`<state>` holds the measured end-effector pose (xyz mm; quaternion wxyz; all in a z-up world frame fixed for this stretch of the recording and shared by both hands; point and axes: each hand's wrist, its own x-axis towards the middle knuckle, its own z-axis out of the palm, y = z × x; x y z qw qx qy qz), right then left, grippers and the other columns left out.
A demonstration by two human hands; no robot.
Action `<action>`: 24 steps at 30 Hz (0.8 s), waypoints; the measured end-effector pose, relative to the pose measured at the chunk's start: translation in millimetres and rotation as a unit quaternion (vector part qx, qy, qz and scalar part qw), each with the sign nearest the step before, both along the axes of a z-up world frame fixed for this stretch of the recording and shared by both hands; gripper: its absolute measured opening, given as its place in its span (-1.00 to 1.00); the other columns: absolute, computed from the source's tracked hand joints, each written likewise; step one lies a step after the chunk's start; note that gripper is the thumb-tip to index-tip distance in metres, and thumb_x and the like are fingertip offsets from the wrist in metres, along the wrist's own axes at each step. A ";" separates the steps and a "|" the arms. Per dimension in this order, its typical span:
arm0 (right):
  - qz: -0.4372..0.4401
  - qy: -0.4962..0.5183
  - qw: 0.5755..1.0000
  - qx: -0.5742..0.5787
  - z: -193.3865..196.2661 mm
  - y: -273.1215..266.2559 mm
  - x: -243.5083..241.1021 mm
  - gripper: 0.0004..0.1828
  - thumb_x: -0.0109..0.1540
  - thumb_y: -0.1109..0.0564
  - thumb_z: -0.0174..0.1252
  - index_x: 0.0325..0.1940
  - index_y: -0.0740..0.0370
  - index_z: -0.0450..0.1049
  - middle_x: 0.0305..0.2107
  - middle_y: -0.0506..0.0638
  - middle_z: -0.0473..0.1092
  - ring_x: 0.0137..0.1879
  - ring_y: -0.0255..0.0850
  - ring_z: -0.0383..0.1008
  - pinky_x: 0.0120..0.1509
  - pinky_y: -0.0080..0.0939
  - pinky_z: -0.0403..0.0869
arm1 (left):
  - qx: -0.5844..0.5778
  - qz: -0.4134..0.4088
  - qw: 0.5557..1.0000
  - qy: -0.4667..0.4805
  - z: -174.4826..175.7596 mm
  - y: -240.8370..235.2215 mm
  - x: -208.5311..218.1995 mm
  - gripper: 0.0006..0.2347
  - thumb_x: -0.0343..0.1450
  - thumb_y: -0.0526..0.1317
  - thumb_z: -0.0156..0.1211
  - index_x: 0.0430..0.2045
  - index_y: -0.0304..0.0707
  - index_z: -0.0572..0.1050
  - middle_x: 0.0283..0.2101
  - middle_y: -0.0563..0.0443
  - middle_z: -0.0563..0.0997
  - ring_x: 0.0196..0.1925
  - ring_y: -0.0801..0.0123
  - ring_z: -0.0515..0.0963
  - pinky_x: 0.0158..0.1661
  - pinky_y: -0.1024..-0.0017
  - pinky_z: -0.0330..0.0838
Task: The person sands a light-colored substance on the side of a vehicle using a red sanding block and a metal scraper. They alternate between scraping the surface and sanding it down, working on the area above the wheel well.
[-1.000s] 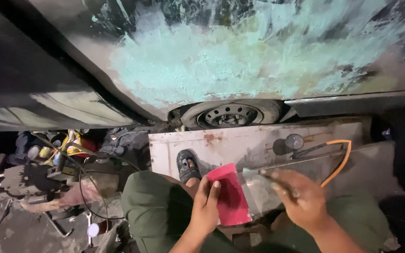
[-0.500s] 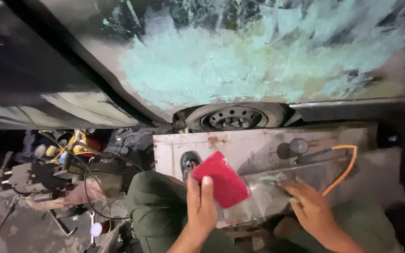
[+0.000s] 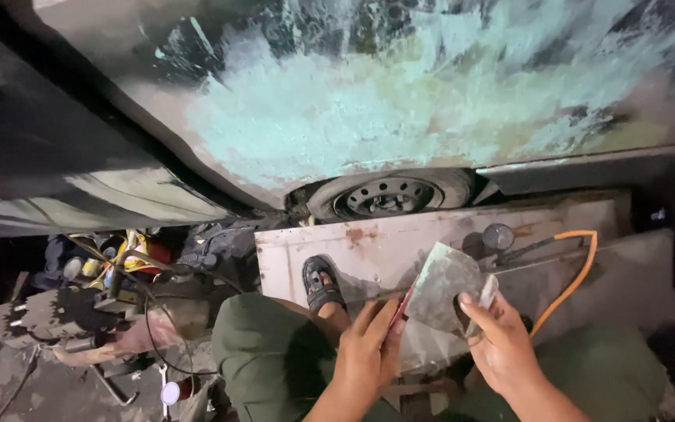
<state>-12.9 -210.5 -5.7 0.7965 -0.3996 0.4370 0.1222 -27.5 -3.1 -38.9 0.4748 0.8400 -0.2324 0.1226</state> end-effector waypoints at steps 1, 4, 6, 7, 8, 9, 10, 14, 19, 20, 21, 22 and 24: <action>0.028 -0.009 0.999 -0.043 2.4 0.8 1.1 -0.21 0.26 0.14 0.02 0.57 -0.03 -0.06 -0.01 -0.16 -0.15 0.02 -0.21 -0.32 0.01 -0.16 -0.20 | 0.033 -0.008 0.999 -0.008 -4.4 1.9 -1.9 -0.70 0.56 -0.29 0.03 0.21 -0.29 0.38 -0.02 -0.27 0.50 -0.21 -0.12 0.56 -0.43 0.13 0.46; 0.064 -0.082 0.989 -0.103 -33.4 -11.6 -9.2 -0.41 0.24 0.09 0.16 0.13 0.06 -0.10 -0.01 -0.12 -0.02 0.14 -0.21 -0.15 0.13 -0.12 -0.08 | 0.114 -0.013 0.991 -0.069 -13.8 11.0 -7.3 -0.59 0.49 -0.40 0.11 0.28 -0.21 0.34 -0.04 -0.22 0.46 -0.24 -0.09 0.54 -0.44 0.14 0.50; 0.077 -0.147 0.979 -0.120 -51.7 -18.6 -14.0 -0.55 0.31 0.10 0.22 -0.41 0.13 0.04 -0.52 -0.08 -0.09 -0.38 -0.24 -0.11 -0.17 -0.01 -0.04 | 0.160 -0.007 0.979 -0.123 -16.4 18.1 -8.0 -0.49 0.41 -0.49 0.17 0.30 -0.17 0.32 -0.06 -0.19 0.46 -0.28 -0.04 0.56 -0.42 0.19 0.54; 0.077 -0.143 0.980 -0.113 -52.3 -19.1 -13.0 -0.61 0.30 0.10 0.23 -0.33 0.16 0.10 -0.45 -0.09 -0.05 -0.29 -0.24 -0.06 -0.03 -0.08 -0.09 | 0.178 -0.017 0.976 -0.123 -17.6 21.4 -7.3 -0.52 0.42 -0.47 0.18 0.28 -0.18 0.35 -0.05 -0.21 0.48 -0.29 -0.07 0.57 -0.47 0.18 0.53; 0.077 -0.138 0.982 -0.106 -52.9 -19.5 -12.0 -0.66 0.29 0.11 0.24 -0.25 0.19 0.16 -0.38 -0.09 0.00 -0.19 -0.23 -0.02 0.11 -0.16 -0.14 | 0.197 -0.026 0.972 -0.122 -18.9 24.9 -6.6 -0.56 0.44 -0.45 0.19 0.25 -0.19 0.37 -0.04 -0.22 0.50 -0.29 -0.09 0.57 -0.52 0.18 0.52; 0.078 -0.138 0.982 -0.106 -55.4 -20.2 -13.1 -0.66 0.29 0.11 0.24 -0.25 0.19 0.16 -0.38 -0.09 0.00 -0.19 -0.23 -0.02 0.11 -0.16 -0.14 | 0.197 -0.025 0.972 -0.122 -20.3 28.3 -6.0 -0.56 0.44 -0.45 0.19 0.25 -0.19 0.37 -0.04 -0.22 0.50 -0.29 -0.09 0.57 -0.52 0.18 0.52; 0.076 -0.136 0.984 -0.089 -57.9 -20.9 -14.1 -0.70 0.30 0.12 0.23 -0.23 0.17 0.19 -0.34 -0.06 0.07 -0.18 -0.17 0.06 0.07 -0.12 -0.13 | 0.199 -0.035 0.973 -0.116 -21.8 31.6 -5.3 -0.55 0.43 -0.46 0.17 0.26 -0.15 0.37 -0.03 -0.23 0.48 -0.29 -0.09 0.55 -0.52 0.17 0.49; 0.040 -0.235 0.970 0.044 -63.8 -27.4 -21.1 -0.72 0.37 0.25 0.11 -0.36 0.01 0.22 -0.52 -0.11 0.26 -0.40 -0.19 0.40 -0.31 -0.11 0.43 | 0.247 -0.051 0.961 -0.117 -19.2 40.1 6.4 -0.56 0.40 -0.48 0.21 0.18 -0.13 0.40 0.05 -0.32 0.50 -0.19 -0.14 0.64 -0.52 0.02 0.60; 0.088 -0.266 0.951 -0.131 -52.5 -41.3 -26.9 -0.64 0.35 0.13 0.12 -0.43 0.01 0.11 -0.59 -0.14 0.02 -0.50 -0.28 -0.04 -0.36 -0.11 -0.01 | 0.152 0.028 0.982 0.109 -38.9 42.6 12.8 -0.81 0.50 -0.23 0.00 -0.02 -0.16 0.41 -0.28 -0.09 0.49 -0.51 0.11 0.50 -0.59 0.19 0.32; 0.139 -0.300 0.906 -0.264 -41.6 -40.8 -28.9 -0.49 0.34 0.04 0.11 -0.59 0.02 0.01 -0.69 -0.15 -0.15 -0.60 -0.30 -0.20 -0.46 -0.11 -0.11 | 0.073 0.073 0.956 0.274 -39.2 42.4 12.6 -0.76 0.58 -0.02 -0.11 -0.25 -0.15 0.41 -0.47 -0.06 0.43 -0.65 0.18 0.48 -0.54 0.25 0.26; 0.141 -0.299 0.906 -0.264 -53.3 -46.1 -32.0 -0.49 0.34 0.04 0.11 -0.59 0.02 0.01 -0.69 -0.15 -0.15 -0.60 -0.30 -0.20 -0.46 -0.11 -0.11 | 0.072 0.074 0.956 0.275 -34.5 40.6 11.9 -0.76 0.58 -0.02 -0.11 -0.25 -0.15 0.41 -0.47 -0.06 0.43 -0.65 0.18 0.48 -0.54 0.25 0.26; 0.165 -0.344 0.854 -0.354 -64.9 -51.2 -35.1 -0.70 0.32 0.04 0.14 -0.46 0.15 0.30 -0.71 -0.15 -0.12 -0.59 -0.32 -0.14 -0.44 -0.11 -0.04 | -0.028 0.084 0.955 0.282 -29.8 39.0 11.3 -0.76 0.59 -0.02 -0.12 -0.36 -0.15 0.36 -0.45 0.04 0.37 -0.51 0.32 0.38 -0.42 0.33 0.25; 0.189 -0.384 0.790 -0.440 -59.4 -48.6 -33.3 -0.75 0.30 0.05 0.16 -0.33 0.27 0.59 -0.72 -0.15 -0.10 -0.58 -0.34 -0.08 -0.42 -0.12 0.04 | -0.129 0.094 0.945 0.287 -24.2 35.4 11.7 -0.72 0.59 -0.02 -0.13 -0.46 -0.14 0.30 -0.43 0.14 0.31 -0.38 0.47 0.29 -0.30 0.40 0.24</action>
